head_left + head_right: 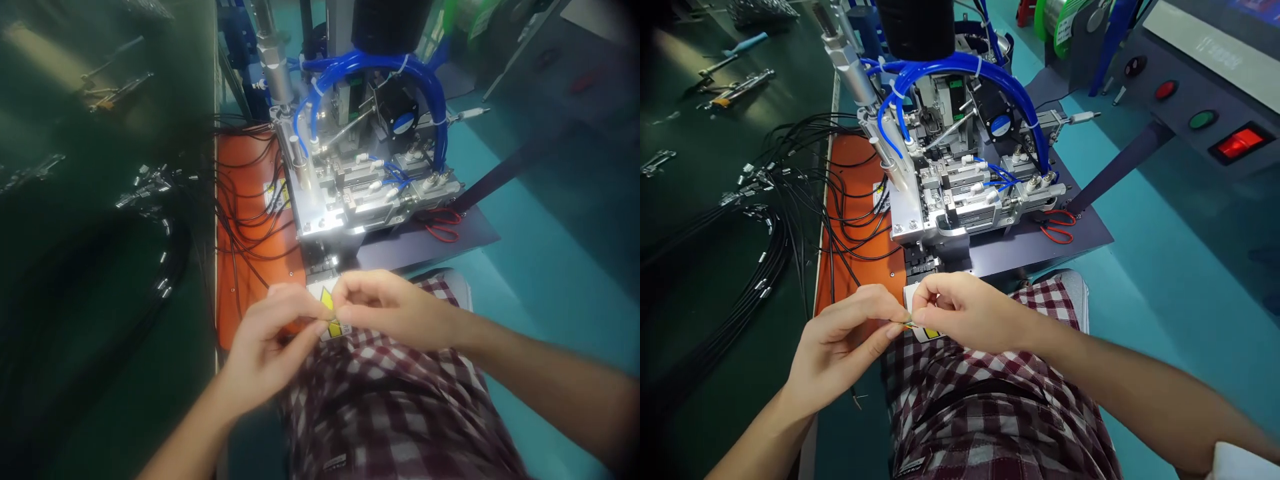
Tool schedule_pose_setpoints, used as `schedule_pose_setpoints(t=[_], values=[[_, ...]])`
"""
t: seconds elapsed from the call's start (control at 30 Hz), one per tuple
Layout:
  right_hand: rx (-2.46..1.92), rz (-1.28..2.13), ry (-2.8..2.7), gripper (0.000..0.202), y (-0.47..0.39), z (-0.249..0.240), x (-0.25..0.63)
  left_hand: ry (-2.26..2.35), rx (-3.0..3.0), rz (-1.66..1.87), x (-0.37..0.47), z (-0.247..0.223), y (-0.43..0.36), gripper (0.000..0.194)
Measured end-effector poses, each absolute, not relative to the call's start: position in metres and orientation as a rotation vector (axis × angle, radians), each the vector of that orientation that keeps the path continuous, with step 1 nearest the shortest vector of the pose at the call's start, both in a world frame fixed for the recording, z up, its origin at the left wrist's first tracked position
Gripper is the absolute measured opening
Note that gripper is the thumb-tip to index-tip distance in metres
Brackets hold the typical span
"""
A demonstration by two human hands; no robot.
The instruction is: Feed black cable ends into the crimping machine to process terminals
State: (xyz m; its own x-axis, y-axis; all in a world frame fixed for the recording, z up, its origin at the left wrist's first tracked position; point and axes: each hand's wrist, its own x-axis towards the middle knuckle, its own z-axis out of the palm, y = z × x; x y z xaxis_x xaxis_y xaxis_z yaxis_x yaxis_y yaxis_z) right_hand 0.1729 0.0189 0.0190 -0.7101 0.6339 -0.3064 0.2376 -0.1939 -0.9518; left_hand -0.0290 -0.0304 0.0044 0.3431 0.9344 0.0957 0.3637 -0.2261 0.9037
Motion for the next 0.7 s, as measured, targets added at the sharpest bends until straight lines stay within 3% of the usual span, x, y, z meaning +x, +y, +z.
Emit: schedule_pose_setpoints(t=[0.13,0.23,0.47,0.53,0.6,0.7], values=[[-0.812,2.383,-1.543,0.014,0.032,0.016,0.168,1.077,1.678,0.867,-0.032,0.007,-0.029,0.009],[-0.814,2.290,-1.667,0.014,0.035,0.019,0.166,1.088,1.615,0.856,-0.032,0.006,-0.028,0.007],[-0.793,0.810,-2.591,0.007,0.028,0.035,0.167,1.161,1.371,0.800,-0.026,0.005,-0.024,0.010],[-0.743,0.580,-2.692,0.006,0.030,0.031,0.164,1.221,1.329,0.778,-0.025,0.004,-0.023,0.013],[-0.752,0.647,-2.652,0.005,0.035,0.022,0.161,1.287,1.305,0.779,-0.023,0.001,-0.023,0.015],[-0.905,1.152,-2.316,0.008,0.040,0.006,0.156,1.371,1.171,0.812,-0.022,-0.003,-0.022,0.020]])
